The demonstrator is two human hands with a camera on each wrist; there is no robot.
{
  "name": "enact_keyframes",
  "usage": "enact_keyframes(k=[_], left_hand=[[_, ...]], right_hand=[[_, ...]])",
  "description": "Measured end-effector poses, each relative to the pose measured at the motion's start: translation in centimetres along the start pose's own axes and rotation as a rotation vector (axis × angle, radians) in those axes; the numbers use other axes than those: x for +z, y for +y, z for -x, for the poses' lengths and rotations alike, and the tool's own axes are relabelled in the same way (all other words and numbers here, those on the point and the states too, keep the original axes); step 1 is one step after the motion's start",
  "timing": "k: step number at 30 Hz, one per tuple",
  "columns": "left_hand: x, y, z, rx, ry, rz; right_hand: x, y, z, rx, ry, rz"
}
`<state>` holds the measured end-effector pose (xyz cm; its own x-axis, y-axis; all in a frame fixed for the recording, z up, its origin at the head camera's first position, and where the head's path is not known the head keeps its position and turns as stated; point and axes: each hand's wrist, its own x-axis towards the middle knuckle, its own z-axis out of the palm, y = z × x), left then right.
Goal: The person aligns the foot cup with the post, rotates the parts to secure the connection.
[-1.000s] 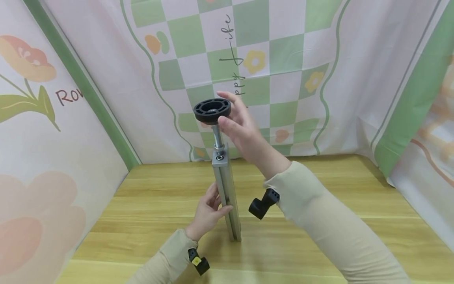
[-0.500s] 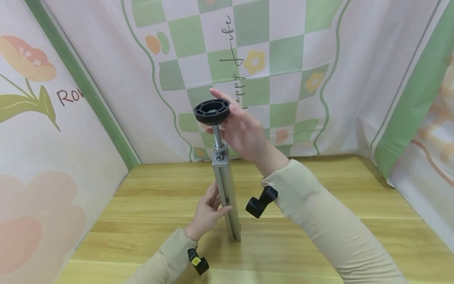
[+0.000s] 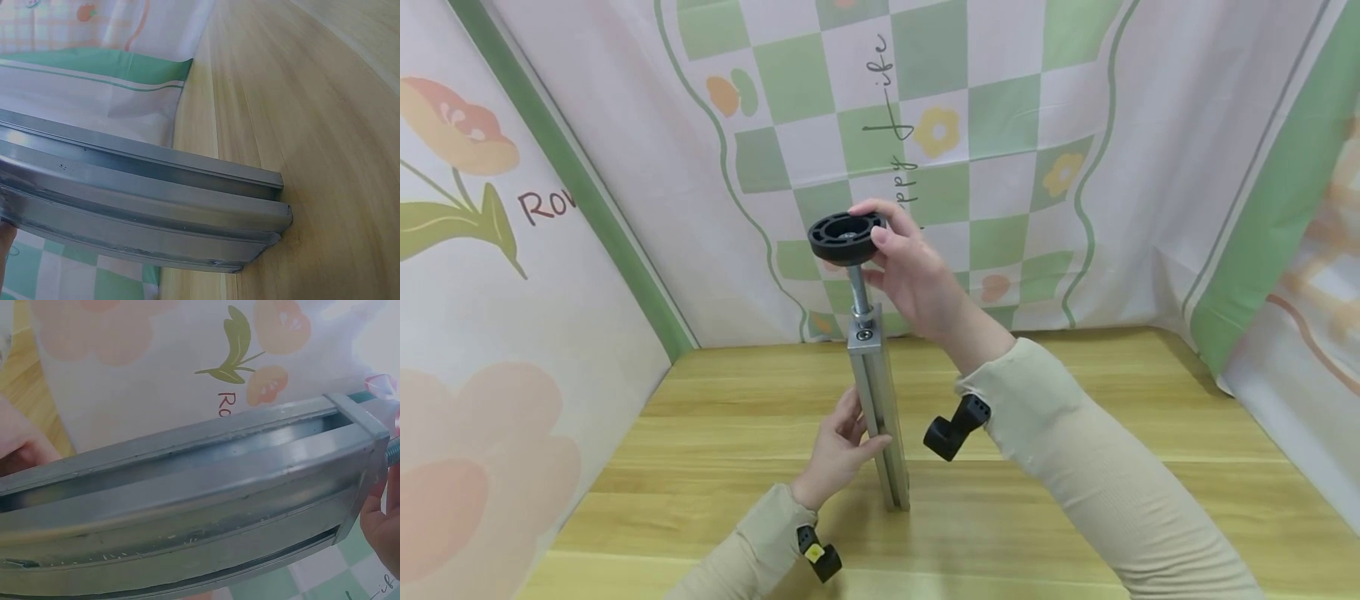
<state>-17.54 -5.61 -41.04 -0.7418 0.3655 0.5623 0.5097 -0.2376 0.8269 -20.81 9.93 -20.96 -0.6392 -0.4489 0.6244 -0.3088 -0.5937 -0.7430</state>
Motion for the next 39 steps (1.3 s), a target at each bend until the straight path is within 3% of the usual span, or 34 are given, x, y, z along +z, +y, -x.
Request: enact_keyframes(k=[9, 15, 28, 39], left_hand=[[0.1, 0.0, 0.1, 0.015, -0.005, -0.01], [0.0, -0.1, 0.1, 0.018, -0.003, -0.009], [0.1, 0.1, 0.0, -0.007, -0.013, -0.014], [0.1, 0.0, 0.1, 0.021, -0.008, -0.022]], right_hand=[[0.6, -0.5, 0.2, -0.009, 0.101, 0.096], [0.8, -0.9, 0.5, -0.015, 0.15, 0.221], [1.1, -1.6, 0.7, -0.025, 0.156, 0.325], [1.1, -1.5, 0.8, -0.033, 0.158, 0.349]])
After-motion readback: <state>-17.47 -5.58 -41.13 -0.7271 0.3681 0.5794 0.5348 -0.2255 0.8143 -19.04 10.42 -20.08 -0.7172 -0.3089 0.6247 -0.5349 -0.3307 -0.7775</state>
